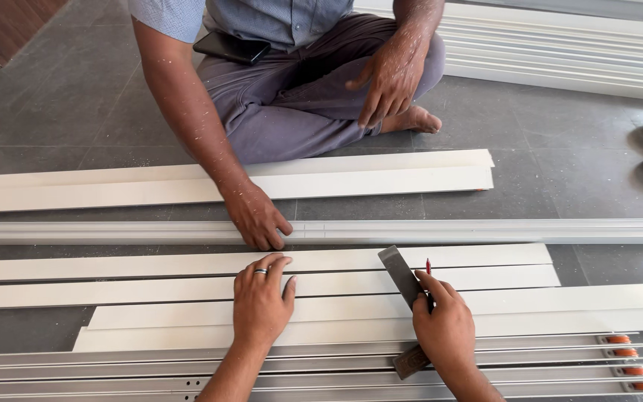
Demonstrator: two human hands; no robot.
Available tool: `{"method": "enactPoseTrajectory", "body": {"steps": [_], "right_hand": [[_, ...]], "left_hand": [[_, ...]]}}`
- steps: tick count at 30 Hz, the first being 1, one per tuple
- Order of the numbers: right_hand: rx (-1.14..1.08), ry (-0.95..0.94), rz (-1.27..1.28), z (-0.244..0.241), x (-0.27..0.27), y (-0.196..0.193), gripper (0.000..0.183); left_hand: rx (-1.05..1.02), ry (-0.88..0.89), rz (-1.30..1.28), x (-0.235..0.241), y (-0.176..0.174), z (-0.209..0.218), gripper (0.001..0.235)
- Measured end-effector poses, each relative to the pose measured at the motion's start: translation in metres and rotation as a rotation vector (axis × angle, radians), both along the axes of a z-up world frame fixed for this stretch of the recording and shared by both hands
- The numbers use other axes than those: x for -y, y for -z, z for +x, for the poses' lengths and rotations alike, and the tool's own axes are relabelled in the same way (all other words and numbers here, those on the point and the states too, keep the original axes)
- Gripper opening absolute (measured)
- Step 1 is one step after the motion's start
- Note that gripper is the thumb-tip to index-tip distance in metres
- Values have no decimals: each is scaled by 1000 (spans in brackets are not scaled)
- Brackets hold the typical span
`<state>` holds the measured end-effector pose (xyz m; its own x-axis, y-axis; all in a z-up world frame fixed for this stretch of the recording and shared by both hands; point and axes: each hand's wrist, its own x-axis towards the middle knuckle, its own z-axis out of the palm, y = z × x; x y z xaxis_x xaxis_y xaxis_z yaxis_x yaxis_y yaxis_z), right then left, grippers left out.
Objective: The person sits on the floor assembling white ceiling panel profiles. They use a hammer to tap small metal brackets into the grooves of the profiles and a red power drill to make holes. A coworker assists by measuring and marking the profiles with a square and pencil.
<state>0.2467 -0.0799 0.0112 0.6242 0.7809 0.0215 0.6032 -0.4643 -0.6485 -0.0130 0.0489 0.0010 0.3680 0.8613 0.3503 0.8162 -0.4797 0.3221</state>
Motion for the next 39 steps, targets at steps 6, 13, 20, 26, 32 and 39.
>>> {"method": "enactPoseTrajectory", "body": {"steps": [6, 13, 20, 26, 32, 39], "right_hand": [[169, -111, -74, -12, 1, -11, 49], [341, -366, -224, 0, 7, -6, 57], [400, -249, -282, 19, 22, -23, 52], [408, -511, -54, -6, 76, -64, 42], [822, -506, 167, -30, 49, -166, 110], [341, -673, -581, -44, 22, -198, 80]], "left_hand": [[-38, 32, 65, 13, -13, -3, 24], [-8, 115, 152, 58, -47, -23, 16], [91, -179, -181, 109, -82, -35, 31], [419, -445, -536, 123, -51, -60, 38], [972, -524, -739, 125, -30, -61, 49], [1205, -452, -910, 129, -73, -79, 61]]}}
